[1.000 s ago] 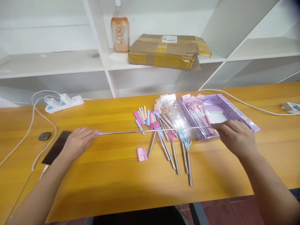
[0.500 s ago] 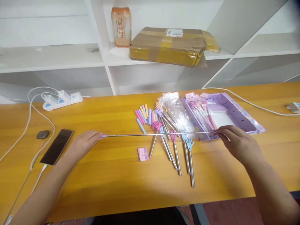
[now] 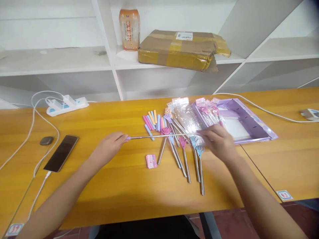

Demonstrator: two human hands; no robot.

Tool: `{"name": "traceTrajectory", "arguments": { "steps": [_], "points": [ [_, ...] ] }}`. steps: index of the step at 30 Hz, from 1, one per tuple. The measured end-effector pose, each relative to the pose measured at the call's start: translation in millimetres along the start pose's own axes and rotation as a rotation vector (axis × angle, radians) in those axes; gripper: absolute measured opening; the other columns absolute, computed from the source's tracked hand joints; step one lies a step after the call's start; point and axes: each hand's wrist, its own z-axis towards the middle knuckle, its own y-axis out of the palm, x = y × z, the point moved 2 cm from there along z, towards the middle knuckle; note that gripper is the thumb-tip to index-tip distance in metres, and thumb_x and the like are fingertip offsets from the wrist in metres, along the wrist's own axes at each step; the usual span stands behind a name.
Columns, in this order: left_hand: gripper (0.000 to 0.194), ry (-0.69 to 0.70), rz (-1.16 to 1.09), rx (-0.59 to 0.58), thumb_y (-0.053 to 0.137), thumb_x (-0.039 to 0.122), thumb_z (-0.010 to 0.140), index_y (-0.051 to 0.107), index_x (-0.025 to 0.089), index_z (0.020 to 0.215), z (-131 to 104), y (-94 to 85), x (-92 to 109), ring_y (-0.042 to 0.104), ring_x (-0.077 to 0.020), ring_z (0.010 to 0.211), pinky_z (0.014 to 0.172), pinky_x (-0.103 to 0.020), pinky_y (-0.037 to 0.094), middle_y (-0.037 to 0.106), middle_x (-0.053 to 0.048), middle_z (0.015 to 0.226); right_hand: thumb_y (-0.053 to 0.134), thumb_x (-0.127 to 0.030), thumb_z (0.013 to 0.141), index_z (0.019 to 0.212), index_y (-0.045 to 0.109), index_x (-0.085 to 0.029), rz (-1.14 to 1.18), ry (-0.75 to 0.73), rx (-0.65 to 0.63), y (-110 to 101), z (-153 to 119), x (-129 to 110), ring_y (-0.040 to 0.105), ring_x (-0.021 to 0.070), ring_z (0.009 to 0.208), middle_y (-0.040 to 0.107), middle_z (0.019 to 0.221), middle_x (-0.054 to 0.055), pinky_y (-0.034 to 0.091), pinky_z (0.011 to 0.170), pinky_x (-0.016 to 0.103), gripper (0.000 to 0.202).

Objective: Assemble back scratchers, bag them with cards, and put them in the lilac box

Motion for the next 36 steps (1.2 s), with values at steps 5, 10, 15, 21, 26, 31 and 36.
{"name": "traceTrajectory", "arguments": {
  "steps": [5, 10, 15, 21, 26, 31, 36],
  "points": [
    [0.034, 0.074, 0.027, -0.055, 0.038, 0.031, 0.117, 0.069, 0.019, 0.111, 30, 30.8, 48, 0.062, -0.0214, 0.091, 0.081, -0.034, 0.047, 0.07, -0.007, 0.099, 0.06, -0.006, 0.102, 0.111, 0.074, -0.023, 0.035, -0.105, 0.088, 52, 41, -95, 0.053, 0.0216, 0.075, 0.064, 0.08, 0.004, 0.041, 0.067, 0.036, 0.024],
    [0.036, 0.097, 0.061, -0.063, 0.037, 0.034, 0.118, 0.068, 0.018, 0.111, 25, 36.7, 43, 0.06, -0.02, 0.085, 0.076, -0.033, 0.044, 0.067, -0.005, 0.096, 0.057, -0.012, 0.108, 0.105, 0.073, -0.022, 0.055, -0.042, -0.009, 65, 51, -113, 0.055, 0.0214, 0.083, 0.066, 0.089, 0.006, 0.041, 0.075, 0.036, 0.019],
    [0.026, 0.073, 0.153, -0.014, 0.044, 0.025, 0.114, 0.068, 0.017, 0.107, 17, 34.9, 42, 0.065, -0.0206, 0.085, 0.077, -0.034, 0.048, 0.069, -0.008, 0.098, 0.056, -0.023, 0.112, 0.099, 0.072, -0.02, 0.038, -0.03, -0.124, 71, 64, -115, 0.056, 0.022, 0.088, 0.067, 0.092, 0.007, 0.041, 0.08, 0.036, 0.021],
    [0.017, -0.097, 0.302, -0.094, 0.052, 0.02, 0.102, 0.067, 0.017, 0.095, 17, 35.0, 49, 0.066, -0.0217, 0.076, 0.068, -0.035, 0.045, 0.069, -0.007, 0.087, 0.056, -0.023, 0.113, 0.102, 0.074, -0.019, 0.041, -0.077, -0.176, 74, 71, -126, 0.057, 0.0213, 0.088, 0.068, 0.09, 0.006, 0.04, 0.08, 0.035, 0.022],
    [0.019, -0.179, 0.356, -0.166, 0.054, 0.026, 0.098, 0.07, 0.016, 0.092, 19, 38.8, 50, 0.068, -0.0229, 0.073, 0.061, -0.034, 0.038, 0.073, -0.008, 0.082, 0.056, -0.025, 0.113, 0.1, 0.074, -0.019, -0.007, -0.108, -0.184, 73, 69, -131, 0.056, 0.0212, 0.085, 0.066, 0.087, 0.005, 0.038, 0.079, 0.035, 0.023],
    [0.025, -0.219, 0.437, -0.164, 0.054, 0.033, 0.095, 0.073, 0.019, 0.087, 2, 18.3, 10, 0.068, -0.0236, 0.068, 0.057, -0.033, 0.029, 0.077, -0.008, 0.08, 0.058, -0.013, 0.108, 0.097, 0.074, -0.019, -0.108, -0.062, -0.164, 51, 38, -84, 0.056, 0.0211, 0.084, 0.067, 0.088, 0.005, 0.039, 0.075, 0.035, 0.02],
    [0.021, -0.3, 0.544, -0.105, 0.056, 0.033, 0.086, 0.062, 0.022, 0.07, -46, -28.6, -65, 0.06, -0.0224, 0.061, 0.058, -0.031, 0.025, 0.071, -0.007, 0.067, 0.065, -0.014, 0.104, 0.097, 0.076, -0.021, -0.291, 0.05, -0.085, -6, -32, 17, 0.059, 0.0197, 0.08, 0.068, 0.083, 0.005, 0.044, 0.076, 0.033, 0.015]
  ]
}}
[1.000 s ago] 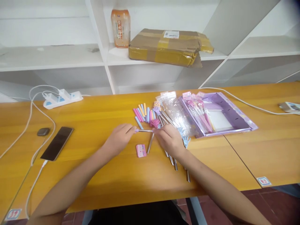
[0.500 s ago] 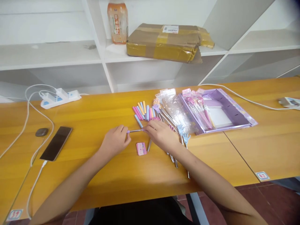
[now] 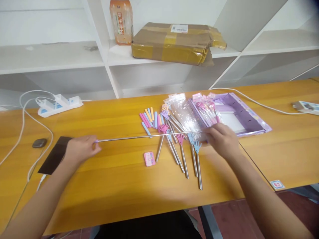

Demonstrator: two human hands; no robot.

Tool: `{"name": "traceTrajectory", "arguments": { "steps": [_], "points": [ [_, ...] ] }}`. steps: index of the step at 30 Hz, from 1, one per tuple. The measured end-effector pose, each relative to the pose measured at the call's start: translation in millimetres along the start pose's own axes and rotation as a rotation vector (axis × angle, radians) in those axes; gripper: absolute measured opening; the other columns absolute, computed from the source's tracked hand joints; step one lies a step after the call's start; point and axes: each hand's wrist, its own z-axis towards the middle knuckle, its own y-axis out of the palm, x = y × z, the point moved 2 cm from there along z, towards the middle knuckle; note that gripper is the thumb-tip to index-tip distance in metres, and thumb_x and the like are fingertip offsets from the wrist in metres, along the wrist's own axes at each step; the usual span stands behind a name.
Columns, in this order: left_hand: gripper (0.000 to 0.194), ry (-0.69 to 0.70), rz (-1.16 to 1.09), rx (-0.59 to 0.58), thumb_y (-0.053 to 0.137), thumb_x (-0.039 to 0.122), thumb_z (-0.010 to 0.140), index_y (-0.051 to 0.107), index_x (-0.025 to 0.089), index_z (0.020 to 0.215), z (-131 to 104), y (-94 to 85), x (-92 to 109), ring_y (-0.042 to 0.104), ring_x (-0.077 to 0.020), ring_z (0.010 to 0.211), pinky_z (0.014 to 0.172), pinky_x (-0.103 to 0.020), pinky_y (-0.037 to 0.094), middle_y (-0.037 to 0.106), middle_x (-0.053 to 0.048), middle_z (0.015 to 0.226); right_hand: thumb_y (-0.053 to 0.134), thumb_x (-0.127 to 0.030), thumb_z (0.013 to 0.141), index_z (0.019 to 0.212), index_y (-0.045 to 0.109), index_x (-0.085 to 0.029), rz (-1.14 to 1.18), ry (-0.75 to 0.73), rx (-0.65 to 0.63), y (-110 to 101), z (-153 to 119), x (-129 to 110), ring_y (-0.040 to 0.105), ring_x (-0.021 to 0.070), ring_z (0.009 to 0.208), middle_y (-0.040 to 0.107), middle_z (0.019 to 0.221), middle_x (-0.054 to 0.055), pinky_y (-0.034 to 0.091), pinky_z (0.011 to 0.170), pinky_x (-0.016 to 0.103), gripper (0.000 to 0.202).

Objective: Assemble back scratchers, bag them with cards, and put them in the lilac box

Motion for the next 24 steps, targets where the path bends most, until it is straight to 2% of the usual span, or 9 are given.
{"name": "traceTrajectory", "arguments": {
  "steps": [2, 4, 8, 12, 19, 24],
  "points": [
    [0.02, 0.016, 0.0, 0.028, 0.057, 0.032, 0.084, 0.058, 0.022, 0.067, -10, 0.8, -21, 0.055, -0.0205, 0.058, 0.059, -0.031, 0.025, 0.065, -0.005, 0.061, 0.069, -0.014, 0.102, 0.094, 0.076, -0.021, -0.046, -0.008, 0.02, -9, -24, 28, 0.061, 0.0192, 0.078, 0.071, 0.082, 0.005, 0.045, 0.073, 0.032, 0.012],
    [0.019, 0.044, -0.014, 0.05, 0.058, 0.031, 0.083, 0.056, 0.022, 0.066, -16, 1.2, -29, 0.051, -0.019, 0.057, 0.06, -0.03, 0.023, 0.061, -0.003, 0.058, 0.071, -0.014, 0.1, 0.094, 0.076, -0.022, -0.078, -0.014, 0.028, -16, -39, 40, 0.063, 0.0184, 0.077, 0.072, 0.082, 0.005, 0.047, 0.073, 0.031, 0.011],
    [0.017, 0.089, -0.046, 0.088, 0.06, 0.028, 0.081, 0.055, 0.022, 0.066, -19, 2.3, -24, 0.046, -0.0178, 0.055, 0.061, -0.031, 0.021, 0.057, -0.001, 0.057, 0.074, -0.016, 0.1, 0.095, 0.075, -0.021, -0.108, -0.021, 0.033, -22, -49, 39, 0.064, 0.0178, 0.075, 0.072, 0.081, 0.004, 0.049, 0.071, 0.03, 0.008],
    [0.016, 0.072, -0.06, 0.094, 0.059, 0.028, 0.081, 0.057, 0.022, 0.066, -18, 4.6, -19, 0.046, -0.0185, 0.056, 0.06, -0.032, 0.022, 0.057, -0.002, 0.058, 0.073, -0.015, 0.1, 0.1, 0.074, -0.022, -0.059, 0.0, 0.026, -21, -51, 37, 0.068, 0.0192, 0.079, 0.074, 0.087, 0.004, 0.052, 0.074, 0.031, 0.006],
    [0.018, 0.033, -0.06, 0.036, 0.054, 0.03, 0.085, 0.06, 0.022, 0.07, -19, 0.9, -13, 0.055, -0.0202, 0.061, 0.062, -0.031, 0.028, 0.066, -0.004, 0.064, 0.062, -0.02, 0.106, 0.124, 0.074, -0.025, 0.086, 0.195, -0.004, -21, -61, 38, 0.076, 0.0245, 0.105, 0.079, 0.113, 0.01, 0.06, 0.093, 0.035, 0.023],
    [0.015, 0.049, -0.058, -0.014, 0.055, 0.031, 0.082, 0.063, 0.023, 0.072, -17, -4.8, -2, 0.061, -0.0218, 0.063, 0.062, -0.031, 0.032, 0.07, -0.004, 0.067, 0.059, -0.023, 0.107, 0.126, 0.075, -0.026, 0.054, 0.349, -0.023, -22, -67, 38, 0.077, 0.023, 0.108, 0.08, 0.119, 0.012, 0.059, 0.091, 0.031, 0.025]
  ]
}}
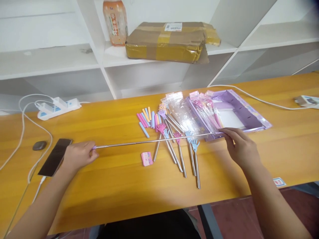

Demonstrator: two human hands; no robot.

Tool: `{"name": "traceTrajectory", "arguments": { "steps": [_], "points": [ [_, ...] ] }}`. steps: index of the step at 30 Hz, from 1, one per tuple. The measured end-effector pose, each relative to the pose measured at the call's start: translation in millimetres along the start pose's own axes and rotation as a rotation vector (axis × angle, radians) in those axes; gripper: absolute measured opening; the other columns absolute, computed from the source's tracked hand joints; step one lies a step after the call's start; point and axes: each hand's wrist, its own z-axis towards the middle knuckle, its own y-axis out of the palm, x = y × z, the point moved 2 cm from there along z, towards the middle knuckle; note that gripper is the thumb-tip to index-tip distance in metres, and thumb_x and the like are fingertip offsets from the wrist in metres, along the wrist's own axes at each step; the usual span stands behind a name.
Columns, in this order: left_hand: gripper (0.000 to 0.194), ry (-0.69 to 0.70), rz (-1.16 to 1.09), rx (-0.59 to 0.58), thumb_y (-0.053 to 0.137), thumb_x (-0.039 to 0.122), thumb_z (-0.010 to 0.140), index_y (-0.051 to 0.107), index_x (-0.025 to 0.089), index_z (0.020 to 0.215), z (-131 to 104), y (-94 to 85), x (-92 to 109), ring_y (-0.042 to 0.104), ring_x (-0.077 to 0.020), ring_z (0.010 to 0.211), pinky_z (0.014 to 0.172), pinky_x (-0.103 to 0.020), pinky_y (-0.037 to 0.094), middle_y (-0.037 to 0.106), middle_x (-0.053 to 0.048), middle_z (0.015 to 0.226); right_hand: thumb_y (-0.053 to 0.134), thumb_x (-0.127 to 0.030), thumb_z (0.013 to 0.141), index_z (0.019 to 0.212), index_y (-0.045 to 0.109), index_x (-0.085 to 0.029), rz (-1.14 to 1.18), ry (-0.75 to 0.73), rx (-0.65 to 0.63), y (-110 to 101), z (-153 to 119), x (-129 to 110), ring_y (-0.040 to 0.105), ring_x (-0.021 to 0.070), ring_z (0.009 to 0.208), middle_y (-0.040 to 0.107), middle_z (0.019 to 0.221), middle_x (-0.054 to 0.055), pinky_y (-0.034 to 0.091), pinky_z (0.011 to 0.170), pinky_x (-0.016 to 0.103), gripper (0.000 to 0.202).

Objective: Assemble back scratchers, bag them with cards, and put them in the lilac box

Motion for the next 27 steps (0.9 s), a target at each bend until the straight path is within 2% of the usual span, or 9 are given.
{"name": "traceTrajectory", "arguments": {
  "steps": [5, 8, 10, 12, 14, 16, 19, 24, 27],
  "points": [
    [0.016, 0.013, -0.012, -0.01, 0.055, 0.031, 0.079, 0.065, 0.023, 0.069, 7, -2.5, 4, 0.065, -0.0235, 0.062, 0.06, -0.033, 0.035, 0.073, -0.006, 0.068, 0.056, -0.028, 0.109, 0.112, 0.08, -0.026, -0.044, 0.07, 0.053, -10, 4, 17, 0.076, 0.0217, 0.096, 0.08, 0.105, 0.012, 0.056, 0.081, 0.03, 0.024],
    [0.02, -0.045, 0.015, -0.083, 0.054, 0.032, 0.083, 0.067, 0.023, 0.07, 22, -8.2, 26, 0.066, -0.0243, 0.063, 0.058, -0.033, 0.031, 0.076, -0.009, 0.071, 0.055, -0.024, 0.108, 0.109, 0.081, -0.023, -0.01, 0.01, 0.084, -8, 18, 3, 0.074, 0.0221, 0.095, 0.079, 0.102, 0.012, 0.056, 0.084, 0.032, 0.025],
    [0.025, -0.069, 0.027, -0.201, 0.053, 0.034, 0.088, 0.071, 0.022, 0.074, 37, -12.0, 59, 0.069, -0.0251, 0.065, 0.058, -0.033, 0.029, 0.077, -0.009, 0.073, 0.053, -0.018, 0.107, 0.115, 0.079, -0.022, 0.098, -0.095, 0.067, 3, 31, -36, 0.074, 0.0227, 0.098, 0.078, 0.106, 0.012, 0.058, 0.086, 0.035, 0.028],
    [0.032, -0.051, -0.004, -0.315, 0.049, 0.036, 0.095, 0.075, 0.022, 0.082, 54, -13.7, 103, 0.072, -0.0266, 0.07, 0.059, -0.032, 0.033, 0.078, -0.01, 0.076, 0.048, -0.014, 0.106, 0.121, 0.077, -0.023, 0.2, -0.244, 0.016, 20, 42, -95, 0.072, 0.0234, 0.1, 0.077, 0.109, 0.01, 0.058, 0.085, 0.037, 0.033],
    [0.035, 0.022, -0.071, -0.344, 0.047, 0.037, 0.097, 0.077, 0.021, 0.088, 70, -13.3, 144, 0.076, -0.0286, 0.077, 0.061, -0.034, 0.038, 0.081, -0.012, 0.085, 0.047, -0.01, 0.107, 0.122, 0.075, -0.021, 0.192, -0.383, -0.018, 35, 49, -158, 0.069, 0.0237, 0.097, 0.076, 0.106, 0.01, 0.054, 0.083, 0.037, 0.034],
    [0.036, 0.037, -0.113, -0.353, 0.048, 0.037, 0.097, 0.077, 0.019, 0.088, 79, -10.4, 169, 0.076, -0.0299, 0.079, 0.064, -0.035, 0.043, 0.081, -0.013, 0.086, 0.05, -0.009, 0.107, 0.115, 0.075, -0.016, 0.143, -0.397, -0.041, 45, 53, -203, 0.063, 0.0238, 0.087, 0.073, 0.096, 0.011, 0.048, 0.077, 0.037, 0.028],
    [0.034, 0.009, -0.133, -0.343, 0.049, 0.036, 0.096, 0.077, 0.019, 0.09, 80, -5.1, 177, 0.077, -0.0288, 0.079, 0.066, -0.035, 0.045, 0.08, -0.013, 0.086, 0.052, -0.006, 0.106, 0.112, 0.073, -0.017, 0.13, -0.396, -0.117, 51, 56, -227, 0.06, 0.0236, 0.087, 0.073, 0.098, 0.01, 0.044, 0.078, 0.037, 0.025],
    [0.034, 0.035, -0.128, -0.336, 0.049, 0.037, 0.097, 0.077, 0.018, 0.092, 71, -1.7, 170, 0.077, -0.0289, 0.083, 0.066, -0.035, 0.047, 0.081, -0.014, 0.091, 0.063, -0.017, 0.108, 0.103, 0.071, -0.02, 0.149, -0.384, -0.098, 53, 58, -220, 0.064, 0.0231, 0.089, 0.075, 0.097, 0.007, 0.04, 0.078, 0.038, 0.01],
    [0.034, 0.029, -0.126, -0.337, 0.049, 0.037, 0.097, 0.077, 0.018, 0.095, 70, -2.0, 171, 0.077, -0.0285, 0.084, 0.067, -0.035, 0.047, 0.082, -0.013, 0.093, 0.064, -0.018, 0.108, 0.102, 0.07, -0.021, 0.147, -0.387, -0.094, 55, 58, -223, 0.065, 0.0228, 0.089, 0.076, 0.099, 0.006, 0.039, 0.077, 0.038, 0.009]
  ]
}}
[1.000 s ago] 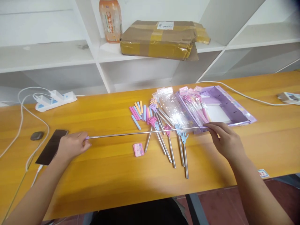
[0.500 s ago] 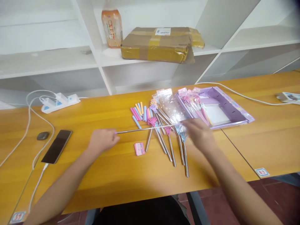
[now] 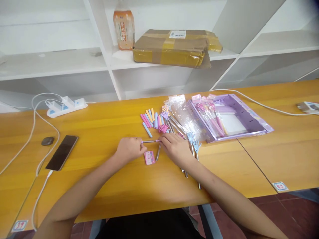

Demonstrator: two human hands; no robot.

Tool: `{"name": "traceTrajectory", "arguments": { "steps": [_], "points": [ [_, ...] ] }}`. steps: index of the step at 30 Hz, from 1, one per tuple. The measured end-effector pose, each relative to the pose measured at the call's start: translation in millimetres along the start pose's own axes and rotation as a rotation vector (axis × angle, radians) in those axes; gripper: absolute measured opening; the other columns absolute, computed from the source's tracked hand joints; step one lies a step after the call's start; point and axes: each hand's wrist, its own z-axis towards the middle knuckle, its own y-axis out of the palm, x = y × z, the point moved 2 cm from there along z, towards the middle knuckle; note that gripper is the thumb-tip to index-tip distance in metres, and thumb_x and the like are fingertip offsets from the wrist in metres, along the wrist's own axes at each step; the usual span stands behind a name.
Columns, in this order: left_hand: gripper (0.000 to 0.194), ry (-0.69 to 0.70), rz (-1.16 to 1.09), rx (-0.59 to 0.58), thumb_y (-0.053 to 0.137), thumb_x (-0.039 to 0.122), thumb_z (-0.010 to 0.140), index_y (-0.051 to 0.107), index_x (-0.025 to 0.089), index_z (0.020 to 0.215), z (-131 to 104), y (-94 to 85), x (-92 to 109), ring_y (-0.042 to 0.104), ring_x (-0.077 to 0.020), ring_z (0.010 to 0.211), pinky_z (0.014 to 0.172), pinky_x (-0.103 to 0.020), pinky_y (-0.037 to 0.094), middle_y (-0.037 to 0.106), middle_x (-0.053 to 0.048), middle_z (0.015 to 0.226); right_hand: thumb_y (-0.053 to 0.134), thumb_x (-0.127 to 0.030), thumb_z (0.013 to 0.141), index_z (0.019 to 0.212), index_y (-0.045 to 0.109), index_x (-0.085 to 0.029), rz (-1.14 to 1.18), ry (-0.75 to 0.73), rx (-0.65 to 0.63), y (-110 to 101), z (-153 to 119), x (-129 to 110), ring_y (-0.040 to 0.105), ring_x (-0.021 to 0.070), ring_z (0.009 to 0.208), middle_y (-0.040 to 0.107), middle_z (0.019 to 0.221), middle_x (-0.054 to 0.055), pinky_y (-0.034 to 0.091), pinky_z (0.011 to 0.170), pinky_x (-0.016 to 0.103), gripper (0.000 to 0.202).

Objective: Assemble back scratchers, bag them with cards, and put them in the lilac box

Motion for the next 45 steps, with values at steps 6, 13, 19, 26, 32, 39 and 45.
{"name": "traceTrajectory", "arguments": {
  "steps": [6, 13, 19, 26, 32, 39, 45],
  "points": [
    [0.033, -0.015, -0.007, 0.0, 0.051, 0.04, 0.096, 0.076, 0.019, 0.095, 2, -2.0, 0, 0.077, -0.0285, 0.083, 0.065, -0.035, 0.046, 0.082, -0.012, 0.093, 0.062, -0.018, 0.11, 0.107, 0.07, -0.021, 0.043, -0.011, -0.022, -3, 5, 0, 0.066, 0.023, 0.092, 0.077, 0.103, 0.006, 0.041, 0.08, 0.037, 0.009],
    [0.035, -0.022, -0.001, 0.028, 0.049, 0.04, 0.097, 0.076, 0.018, 0.093, 1, -2.9, 0, 0.077, -0.029, 0.082, 0.065, -0.034, 0.045, 0.081, -0.013, 0.09, 0.059, -0.015, 0.109, 0.105, 0.069, -0.02, 0.033, -0.041, -0.023, -1, 5, 3, 0.063, 0.0231, 0.091, 0.075, 0.1, 0.007, 0.039, 0.079, 0.037, 0.012],
    [0.037, -0.056, 0.033, 0.059, 0.051, 0.043, 0.096, 0.078, 0.018, 0.091, 3, 0.4, -12, 0.077, -0.0296, 0.083, 0.064, -0.033, 0.04, 0.081, -0.014, 0.09, 0.057, -0.013, 0.107, 0.098, 0.069, -0.02, -0.057, -0.014, -0.043, -4, 0, 6, 0.057, 0.0238, 0.085, 0.068, 0.089, 0.006, 0.037, 0.079, 0.037, 0.017],
    [0.023, -0.153, 0.19, 0.332, 0.055, 0.038, 0.082, 0.058, 0.022, 0.065, -51, -6.7, -166, 0.061, -0.0213, 0.066, 0.06, -0.029, 0.027, 0.072, -0.003, 0.067, 0.06, -0.011, 0.103, 0.105, 0.075, -0.022, -0.316, 0.136, 0.105, -71, -78, 132, 0.063, 0.0237, 0.083, 0.073, 0.09, 0.008, 0.043, 0.074, 0.036, 0.019],
    [0.024, -0.123, 0.211, 0.411, 0.058, 0.032, 0.08, 0.047, 0.022, 0.062, -81, 3.5, -203, 0.053, -0.0203, 0.062, 0.062, -0.03, 0.026, 0.059, -0.001, 0.058, 0.066, -0.022, 0.102, 0.099, 0.076, -0.026, -0.283, 0.226, 0.056, -78, -123, 171, 0.072, 0.0231, 0.084, 0.079, 0.09, 0.006, 0.05, 0.075, 0.035, 0.012],
    [0.02, -0.108, 0.243, 0.327, 0.056, 0.035, 0.086, 0.058, 0.022, 0.071, -72, 16.0, -188, 0.063, -0.0236, 0.068, 0.063, -0.032, 0.031, 0.072, -0.004, 0.069, 0.068, -0.026, 0.103, 0.105, 0.076, -0.026, -0.246, 0.231, 0.071, -75, -124, 162, 0.077, 0.0225, 0.092, 0.082, 0.1, 0.006, 0.055, 0.081, 0.032, 0.008],
    [0.026, -0.066, 0.221, 0.294, 0.05, 0.037, 0.088, 0.062, 0.022, 0.07, -68, 20.0, -188, 0.068, -0.0274, 0.068, 0.062, -0.034, 0.032, 0.077, -0.009, 0.073, 0.067, -0.025, 0.105, 0.111, 0.074, -0.024, -0.286, 0.195, 0.058, -79, -132, 164, 0.077, 0.0218, 0.09, 0.08, 0.099, 0.005, 0.056, 0.079, 0.031, 0.01]
  ]
}}
